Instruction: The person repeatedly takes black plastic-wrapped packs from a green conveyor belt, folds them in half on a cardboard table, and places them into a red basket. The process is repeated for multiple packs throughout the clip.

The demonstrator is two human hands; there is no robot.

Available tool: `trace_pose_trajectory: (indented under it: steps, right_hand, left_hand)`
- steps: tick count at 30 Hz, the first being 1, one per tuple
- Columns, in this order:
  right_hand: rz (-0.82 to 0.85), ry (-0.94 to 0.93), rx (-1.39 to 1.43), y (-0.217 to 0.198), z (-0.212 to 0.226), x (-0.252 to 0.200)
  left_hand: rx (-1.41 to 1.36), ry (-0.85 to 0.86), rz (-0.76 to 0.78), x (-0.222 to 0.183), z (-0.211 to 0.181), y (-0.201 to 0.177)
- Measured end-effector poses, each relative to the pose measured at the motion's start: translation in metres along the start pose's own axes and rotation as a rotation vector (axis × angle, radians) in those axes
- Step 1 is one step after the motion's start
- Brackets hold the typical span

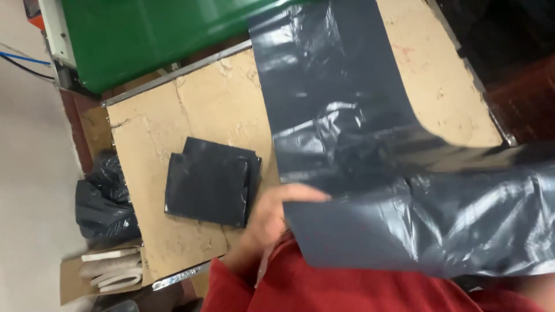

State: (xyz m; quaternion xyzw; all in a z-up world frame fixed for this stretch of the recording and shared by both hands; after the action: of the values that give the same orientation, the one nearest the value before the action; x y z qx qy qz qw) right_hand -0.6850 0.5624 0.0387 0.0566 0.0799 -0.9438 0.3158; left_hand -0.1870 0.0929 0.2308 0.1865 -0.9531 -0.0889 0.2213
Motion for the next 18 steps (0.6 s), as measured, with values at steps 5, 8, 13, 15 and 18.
trace_pose_trajectory:
  steps: [5,8,13,15,18]
  right_hand:
    - [-0.029,-0.036,-0.178,0.142,0.013,0.177]
    - [-0.054,-0.062,-0.277,0.242,0.03,0.277]
    - [-0.071,-0.031,-0.4,0.315,-0.04,0.39]
    - [-0.064,0.021,-0.436,0.323,-0.056,0.406]
    - [-0.082,0.073,-0.601,0.316,-0.062,0.411]
  left_hand:
    - [-0.278,-0.294,-0.537,0.063,0.154,-0.111]
    - [-0.067,-0.329,-0.668,0.119,0.209,-0.154]
    - [0.692,-0.617,-0.553,0.118,0.336,-0.233]
    - [0.742,-0.67,-0.579,0.122,0.331,-0.23]
    - [1.102,-0.637,-0.482,0.123,0.321,-0.221]
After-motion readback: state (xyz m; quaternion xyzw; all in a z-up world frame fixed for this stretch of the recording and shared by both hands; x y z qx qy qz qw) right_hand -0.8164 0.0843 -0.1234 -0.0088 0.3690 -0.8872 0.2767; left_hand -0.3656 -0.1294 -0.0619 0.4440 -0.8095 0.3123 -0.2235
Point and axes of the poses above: each hand's wrist, its own x-axis towards the middle knuckle, its own y-axis out of the palm, z = x × y, the point moved 3 cm from there along x, towards the middle knuckle
